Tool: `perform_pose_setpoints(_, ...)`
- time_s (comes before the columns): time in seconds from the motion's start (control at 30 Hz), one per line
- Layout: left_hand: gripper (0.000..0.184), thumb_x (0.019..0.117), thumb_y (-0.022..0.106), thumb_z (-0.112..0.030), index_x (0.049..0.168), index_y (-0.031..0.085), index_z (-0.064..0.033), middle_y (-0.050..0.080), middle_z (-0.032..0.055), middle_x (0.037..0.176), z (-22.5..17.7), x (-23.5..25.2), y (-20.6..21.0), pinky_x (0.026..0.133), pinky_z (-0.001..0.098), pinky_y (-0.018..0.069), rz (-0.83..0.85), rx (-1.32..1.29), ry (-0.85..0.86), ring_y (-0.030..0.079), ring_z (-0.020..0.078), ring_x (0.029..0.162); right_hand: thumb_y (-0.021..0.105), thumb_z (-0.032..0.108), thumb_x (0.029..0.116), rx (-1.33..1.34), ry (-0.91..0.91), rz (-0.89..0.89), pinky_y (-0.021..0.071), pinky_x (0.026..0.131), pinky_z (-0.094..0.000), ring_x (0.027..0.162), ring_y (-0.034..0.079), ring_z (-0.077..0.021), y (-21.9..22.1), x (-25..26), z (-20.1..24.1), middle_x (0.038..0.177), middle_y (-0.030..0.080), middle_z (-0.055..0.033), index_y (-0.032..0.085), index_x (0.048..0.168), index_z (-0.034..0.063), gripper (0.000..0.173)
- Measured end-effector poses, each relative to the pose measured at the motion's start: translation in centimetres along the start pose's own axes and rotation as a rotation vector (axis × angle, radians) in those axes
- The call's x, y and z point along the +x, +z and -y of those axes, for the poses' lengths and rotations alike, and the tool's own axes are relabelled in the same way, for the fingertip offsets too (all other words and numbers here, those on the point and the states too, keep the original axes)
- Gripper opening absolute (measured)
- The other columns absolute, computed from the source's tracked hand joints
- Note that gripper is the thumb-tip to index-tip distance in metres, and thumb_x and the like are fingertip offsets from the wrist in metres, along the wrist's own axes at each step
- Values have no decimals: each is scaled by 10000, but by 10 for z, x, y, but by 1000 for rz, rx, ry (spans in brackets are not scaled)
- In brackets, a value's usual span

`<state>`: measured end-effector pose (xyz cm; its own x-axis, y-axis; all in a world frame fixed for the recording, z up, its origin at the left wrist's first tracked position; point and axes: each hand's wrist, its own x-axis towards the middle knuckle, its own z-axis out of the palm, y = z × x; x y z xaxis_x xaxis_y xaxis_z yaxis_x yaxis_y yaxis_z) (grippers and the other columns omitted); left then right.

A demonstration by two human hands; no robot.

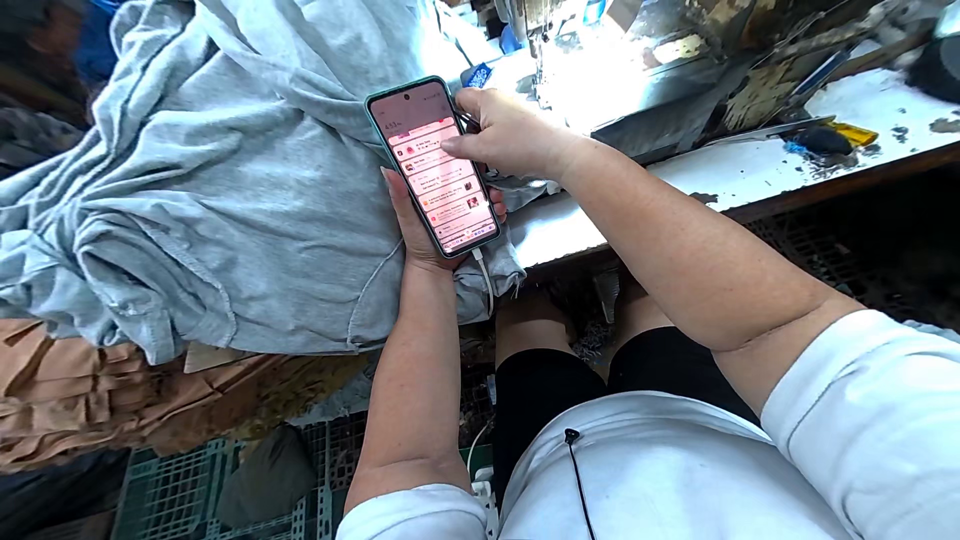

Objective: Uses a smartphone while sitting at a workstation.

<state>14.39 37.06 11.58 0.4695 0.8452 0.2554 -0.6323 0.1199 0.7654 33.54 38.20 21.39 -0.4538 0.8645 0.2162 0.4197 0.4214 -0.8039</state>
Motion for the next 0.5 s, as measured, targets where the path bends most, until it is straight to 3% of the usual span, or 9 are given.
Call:
perform_pose_setpoints(0.07, 912, 658, 698, -847, 1287, 634, -189, 729, 127, 1096, 0, 0, -1, 819, 512, 609, 10, 11, 1, 721, 297, 975, 784, 206, 889, 34, 1, 29, 564, 903, -381, 989, 692, -175, 0, 0, 0, 1118, 694, -127, 566, 1302, 4, 509)
perform_pose_setpoints(0.13, 928, 653, 691, -856, 1288, 634, -181, 728, 133, 1090, 0, 0, -2, 826, 515, 605, 15, 2, -14, 719, 302, 975, 829, 136, 819, 35, 10, 41, 559, 929, -377, 1032, 687, -183, 1, 1, 1, 1165, 688, -135, 542, 1331, 3, 602)
perform_pose_setpoints(0.2, 944, 654, 681, -865, 1298, 622, -177, 723, 147, 1096, 0, 0, -3, 821, 526, 604, 6, -9, -20, 717, 318, 973, 786, 150, 873, -3, 12, 34, 561, 924, -378, 1024, 691, -180, 1, 1, 1, 1153, 693, -126, 549, 1325, 14, 528)
perform_pose_setpoints(0.33, 949, 662, 674, -865, 1311, 610, -175, 720, 157, 1112, 0, 0, 0, 822, 538, 605, -6, -37, -27, 718, 335, 975, 567, 218, 1054, -12, 6, -23, 545, 852, -380, 931, 673, -172, 1, -1, 3, 1049, 676, -120, 608, 1233, 13, 275)
perform_pose_setpoints(0.5, 967, 639, 680, -873, 1296, 616, -167, 720, 164, 1107, 0, 0, 2, 811, 533, 607, -25, -49, -40, 721, 335, 963, 593, 267, 1042, 3, 31, -6, 540, 810, -376, 898, 661, -162, 0, -1, 3, 1026, 665, -100, 607, 1222, 35, 294)
